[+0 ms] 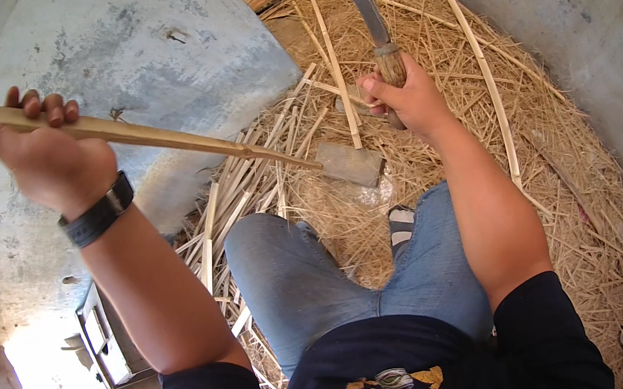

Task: The person sits on a straw-covered floor and uses a machete to split long bamboo poles into thin strips. They repeatedly strike the bamboo against a concrete block to separate the fibers, accumulating a pile of split strips.

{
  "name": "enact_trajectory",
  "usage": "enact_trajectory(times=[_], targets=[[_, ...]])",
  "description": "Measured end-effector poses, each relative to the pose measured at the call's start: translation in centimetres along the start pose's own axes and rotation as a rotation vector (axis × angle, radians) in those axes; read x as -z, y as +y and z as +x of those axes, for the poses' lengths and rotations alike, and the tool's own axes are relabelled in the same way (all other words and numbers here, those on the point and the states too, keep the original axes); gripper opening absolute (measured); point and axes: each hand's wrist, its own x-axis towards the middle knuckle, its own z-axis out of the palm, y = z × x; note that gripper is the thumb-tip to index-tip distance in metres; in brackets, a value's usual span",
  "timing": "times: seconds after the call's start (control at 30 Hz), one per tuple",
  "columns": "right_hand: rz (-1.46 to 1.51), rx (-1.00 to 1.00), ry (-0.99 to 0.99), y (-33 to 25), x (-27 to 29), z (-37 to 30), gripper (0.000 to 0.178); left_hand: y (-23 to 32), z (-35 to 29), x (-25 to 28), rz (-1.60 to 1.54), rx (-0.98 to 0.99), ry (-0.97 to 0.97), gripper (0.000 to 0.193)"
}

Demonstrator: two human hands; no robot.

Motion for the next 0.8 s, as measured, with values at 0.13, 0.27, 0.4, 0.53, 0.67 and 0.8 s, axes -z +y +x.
enact_trajectory(times=[0.13,0.27,0.4,0.53,0.67,0.8], targets=[[-0.204,-0.125,-0.026,-2.6,-1.3,-1.8,0.041,-1.7,-0.7,0.0,0.025,0.059,0.044,0.052],[-0.322,-0.076,-0.041,-1.7,-1.9,-2.7,0.044,-1.9,-0.8,0.2,-0.03,0.068,0.011,0.049],[-0.291,-0.047,-0.041,-2.5,-4.9,-3.9,0.044,-2.3,-0.1,0.2,0.077,-0.072,-0.099,0.042],[-0.218,-0.092,-0.05,-4.1,-8.9,-5.5,0.041,-3.1,1.3,1.0,0.06,-0.197,-0.151,0.045],[-0.117,-0.102,-0.036,-2.1,-11.4,-7.5,0.036,-3.1,1.0,0.2,0.067,-0.197,-0.064,0.049],[-0.199,-0.018,-0.078,1.0,-12.7,-9.6,0.033,-3.8,1.1,0.6,0.09,-0.172,0.029,0.047]])
